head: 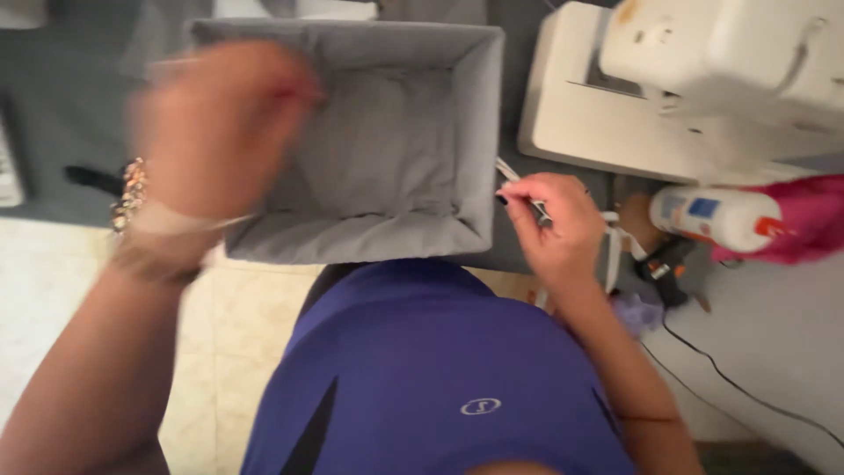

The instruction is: Decorating a fabric storage bin by gluing pink fabric strips to the interior rim

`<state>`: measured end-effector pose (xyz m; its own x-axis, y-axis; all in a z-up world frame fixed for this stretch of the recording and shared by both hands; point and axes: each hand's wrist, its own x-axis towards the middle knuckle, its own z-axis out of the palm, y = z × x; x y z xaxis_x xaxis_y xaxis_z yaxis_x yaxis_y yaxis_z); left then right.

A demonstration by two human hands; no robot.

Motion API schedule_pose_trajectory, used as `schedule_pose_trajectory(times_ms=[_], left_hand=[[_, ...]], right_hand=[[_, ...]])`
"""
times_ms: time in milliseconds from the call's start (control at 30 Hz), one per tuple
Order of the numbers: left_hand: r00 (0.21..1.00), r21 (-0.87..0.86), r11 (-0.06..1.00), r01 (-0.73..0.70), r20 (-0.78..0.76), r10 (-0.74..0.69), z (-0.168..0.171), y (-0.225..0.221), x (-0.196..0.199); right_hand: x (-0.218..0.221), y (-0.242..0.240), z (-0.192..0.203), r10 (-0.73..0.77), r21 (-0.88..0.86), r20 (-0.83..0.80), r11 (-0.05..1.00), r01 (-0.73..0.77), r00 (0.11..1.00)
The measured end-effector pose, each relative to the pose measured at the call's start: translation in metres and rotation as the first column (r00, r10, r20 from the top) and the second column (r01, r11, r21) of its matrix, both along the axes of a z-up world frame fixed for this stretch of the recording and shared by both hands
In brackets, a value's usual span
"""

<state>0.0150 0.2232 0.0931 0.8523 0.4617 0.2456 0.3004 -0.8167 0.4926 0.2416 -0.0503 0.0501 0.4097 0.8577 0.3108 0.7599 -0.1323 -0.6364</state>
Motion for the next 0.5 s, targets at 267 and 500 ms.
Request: schedule_pose_trajectory(times_ms=[267,500], left_hand=[[0.857,-0.1,0.851,-0.516,-0.046,0.514,-0.019,-0.048,-0.17],[0.982,-0.564,0.813,-0.145,0.015,0.186,-0.099,-0.094,-0.189]], right_hand=[[0.002,0.019,0.011,0.152,0.184,-0.067,0.973,-0.137,0.986],[-0.023,-0.06,-0.096,0.052,0.009,-0.616,0.998,-0.059,0.786]])
